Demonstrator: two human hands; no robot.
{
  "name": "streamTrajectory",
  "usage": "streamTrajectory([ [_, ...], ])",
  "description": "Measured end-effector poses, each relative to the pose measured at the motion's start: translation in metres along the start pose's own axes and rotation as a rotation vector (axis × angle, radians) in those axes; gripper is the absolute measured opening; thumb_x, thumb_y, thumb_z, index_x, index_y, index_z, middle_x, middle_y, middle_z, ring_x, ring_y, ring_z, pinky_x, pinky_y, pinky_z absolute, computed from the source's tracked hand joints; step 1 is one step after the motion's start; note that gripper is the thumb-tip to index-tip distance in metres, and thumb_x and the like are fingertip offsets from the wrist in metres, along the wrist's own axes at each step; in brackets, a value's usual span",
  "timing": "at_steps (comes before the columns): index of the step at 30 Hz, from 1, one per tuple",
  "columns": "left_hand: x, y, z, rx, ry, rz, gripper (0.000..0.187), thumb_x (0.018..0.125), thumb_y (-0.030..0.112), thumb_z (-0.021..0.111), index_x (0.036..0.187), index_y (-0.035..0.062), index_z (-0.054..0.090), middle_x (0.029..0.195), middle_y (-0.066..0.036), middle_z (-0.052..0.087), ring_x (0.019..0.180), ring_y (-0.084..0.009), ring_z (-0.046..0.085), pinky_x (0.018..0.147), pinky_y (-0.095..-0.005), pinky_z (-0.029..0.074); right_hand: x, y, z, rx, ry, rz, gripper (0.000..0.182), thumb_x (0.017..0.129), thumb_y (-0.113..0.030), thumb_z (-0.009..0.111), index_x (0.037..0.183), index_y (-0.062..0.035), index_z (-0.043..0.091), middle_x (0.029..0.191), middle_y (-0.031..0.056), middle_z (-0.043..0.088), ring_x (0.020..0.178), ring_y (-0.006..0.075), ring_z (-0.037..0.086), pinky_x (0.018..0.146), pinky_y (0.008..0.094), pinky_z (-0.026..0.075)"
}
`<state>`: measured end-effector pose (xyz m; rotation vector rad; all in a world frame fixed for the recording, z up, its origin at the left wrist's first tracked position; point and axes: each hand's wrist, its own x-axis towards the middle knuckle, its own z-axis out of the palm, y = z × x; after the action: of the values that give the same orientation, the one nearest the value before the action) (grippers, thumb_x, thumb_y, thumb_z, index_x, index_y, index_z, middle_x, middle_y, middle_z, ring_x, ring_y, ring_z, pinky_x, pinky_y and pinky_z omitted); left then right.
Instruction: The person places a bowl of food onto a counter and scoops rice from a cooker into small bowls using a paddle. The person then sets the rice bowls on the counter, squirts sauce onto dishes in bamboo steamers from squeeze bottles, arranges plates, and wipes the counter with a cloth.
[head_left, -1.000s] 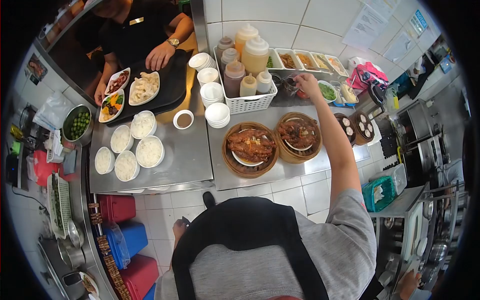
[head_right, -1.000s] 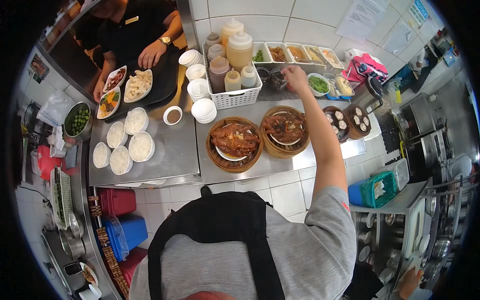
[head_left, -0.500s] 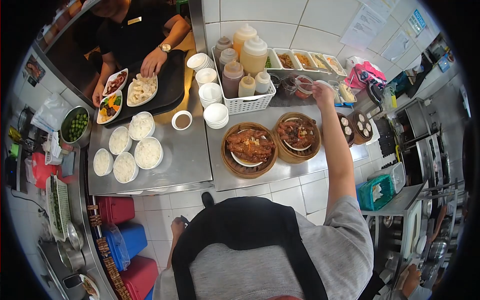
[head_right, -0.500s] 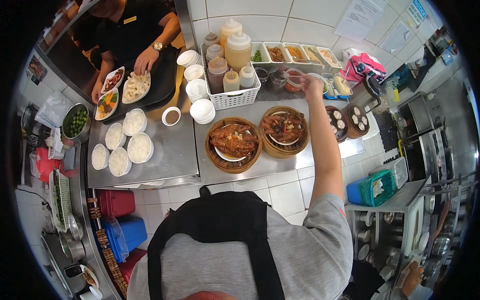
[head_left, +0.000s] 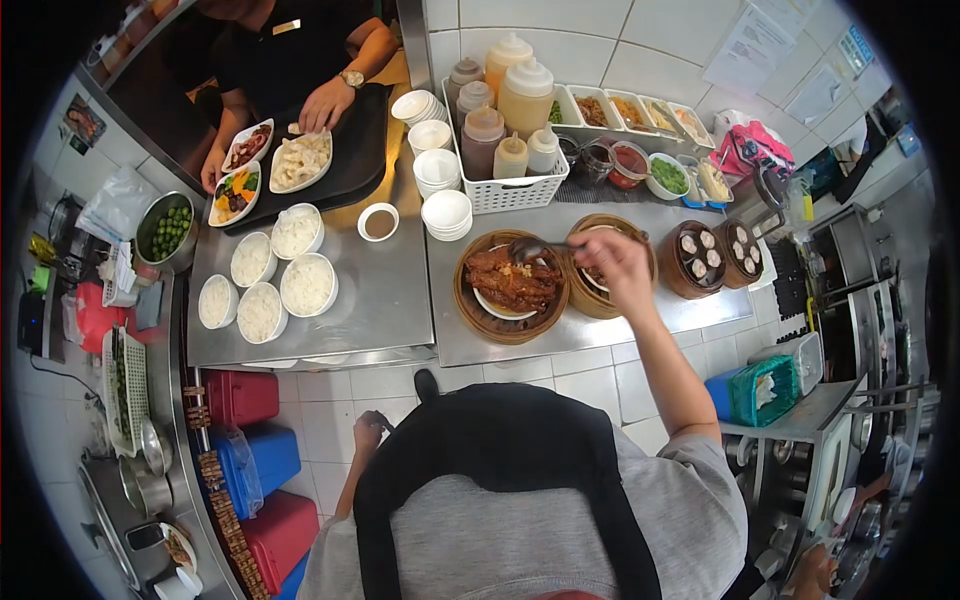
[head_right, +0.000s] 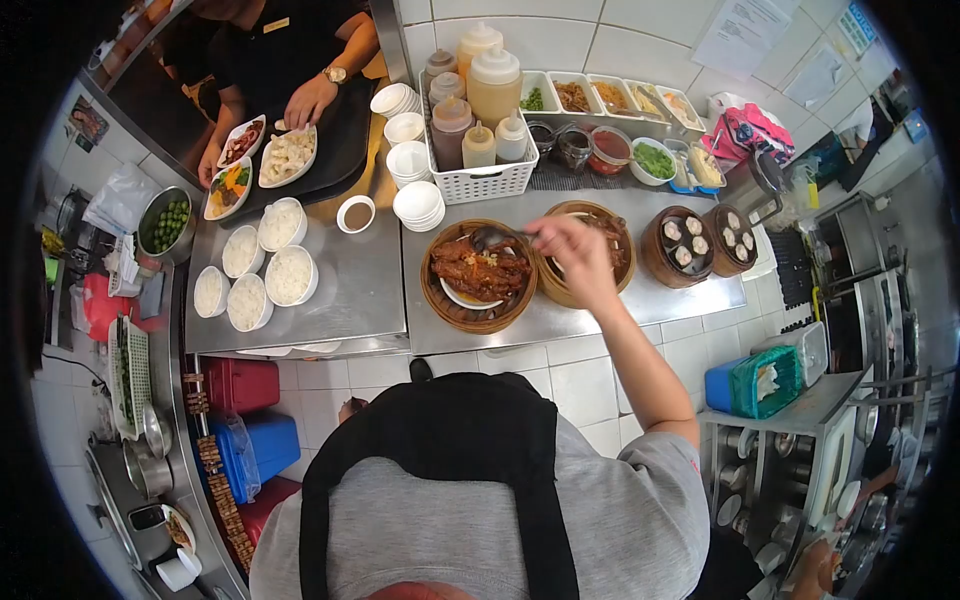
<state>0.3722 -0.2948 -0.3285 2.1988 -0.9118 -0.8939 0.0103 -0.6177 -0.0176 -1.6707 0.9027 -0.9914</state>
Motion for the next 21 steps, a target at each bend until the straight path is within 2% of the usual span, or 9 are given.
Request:
streamTrajectory([
  [4,0.001,0.003,0.012,0.081,0.043,-0.054,0.018,0.068,0.007,0.05,0.078,-0.0009,0.062,0.071,-0.014,0.064,0.06,-0.0216,0.061,0.056,-0.032,0.048,-0.009,0.0,0.004,-0.127,0.015,-0.174,0.021,0.091,-0.014,0.049,0.097,0.0018,0.062,0.078,0.0043,0.06,0.073,0.0107,0.057,0.066,0.0229,0.045],
  [6,-0.001,0.004,0.017,0.077,0.048,-0.016,0.016,0.074,0.012,0.053,0.078,-0.0007,0.062,0.071,-0.013,0.064,0.061,-0.0212,0.062,0.056,-0.0321,0.049,-0.01,0.011,-0.004,0.04,-0.026,0.065,0.021,0.091,-0.014,0.049,0.097,0.0017,0.061,0.077,0.005,0.061,0.07,0.0113,0.058,0.064,0.0221,0.045],
  [7,-0.003,0.004,0.019,0.078,0.049,-0.009,0.016,0.074,0.012,0.053,0.078,-0.0007,0.062,0.071,-0.013,0.064,0.061,-0.0212,0.062,0.056,-0.0321,0.049,-0.009,0.015,-0.01,0.04,-0.021,0.06,0.021,0.091,-0.014,0.049,0.097,0.0017,0.061,0.077,0.005,0.061,0.07,0.0113,0.058,0.064,0.0221,0.045],
  [10,-0.013,0.002,0.033,0.064,0.071,-0.016,0.018,0.079,0.016,0.054,0.08,0.0003,0.063,0.071,-0.013,0.064,0.064,-0.0219,0.064,0.058,-0.0329,0.049,0.0,0.008,-0.039,0.481,0.145,0.267,0.022,0.089,-0.015,0.052,0.101,0.002,0.058,0.078,0.0058,0.062,0.064,0.0106,0.057,0.062,0.0209,0.046],
  [13,-0.028,0.0,0.039,0.073,0.016,-0.034,0.017,0.08,0.016,0.055,0.08,0.0006,0.063,0.072,-0.014,0.064,0.062,-0.0231,0.064,0.059,-0.0332,0.05,0.032,0.026,-0.084,0.51,0.401,-0.166,0.024,0.091,-0.016,0.05,0.104,0.0024,0.057,0.092,0.0094,0.063,0.075,0.0125,0.059,0.067,0.0236,0.049],
  [15,-0.038,-0.001,0.047,0.05,0.041,-0.065,0.013,0.079,0.013,0.057,0.079,0.0009,0.063,0.07,-0.013,0.064,0.06,-0.0243,0.063,0.058,-0.0338,0.05,0.057,0.039,-0.106,0.452,0.572,-0.351,0.023,0.091,-0.018,0.052,0.1,0.0017,0.059,0.087,0.0083,0.062,0.071,0.0095,0.056,0.065,0.0219,0.046],
  [17,-0.045,0.005,0.051,0.067,0.106,0.049,0.009,0.077,0.01,0.06,0.077,0.0009,0.062,0.067,-0.013,0.063,0.058,-0.0244,0.063,0.058,-0.0351,0.05,0.085,0.066,-0.13,0.305,0.585,-0.28,0.023,0.091,-0.018,0.052,0.097,0.0021,0.061,0.08,0.0071,0.062,0.068,0.0082,0.055,0.063,0.0211,0.045],
  [20,-0.054,0.035,0.052,-0.026,0.115,-0.089,0.009,0.076,0.01,0.062,0.073,0.0011,0.06,0.066,-0.013,0.063,0.061,-0.0239,0.063,0.059,-0.0353,0.05,0.11,0.084,-0.136,0.095,0.519,-0.235,0.024,0.09,-0.02,0.053,0.095,0.0026,0.062,0.073,0.0057,0.062,0.063,0.0075,0.054,0.06,0.0198,0.044],
  [21,-0.058,0.048,0.05,0.008,0.142,-0.033,0.015,0.076,0.013,0.064,0.07,0.0007,0.059,0.066,-0.015,0.062,0.063,-0.0277,0.062,0.059,-0.0375,0.049,0.121,0.09,-0.136,0.112,0.497,-0.256,0.024,0.09,-0.02,0.053,0.095,0.0026,0.062,0.073,0.0057,0.062,0.063,0.0075,0.054,0.06,0.0198,0.044],
])
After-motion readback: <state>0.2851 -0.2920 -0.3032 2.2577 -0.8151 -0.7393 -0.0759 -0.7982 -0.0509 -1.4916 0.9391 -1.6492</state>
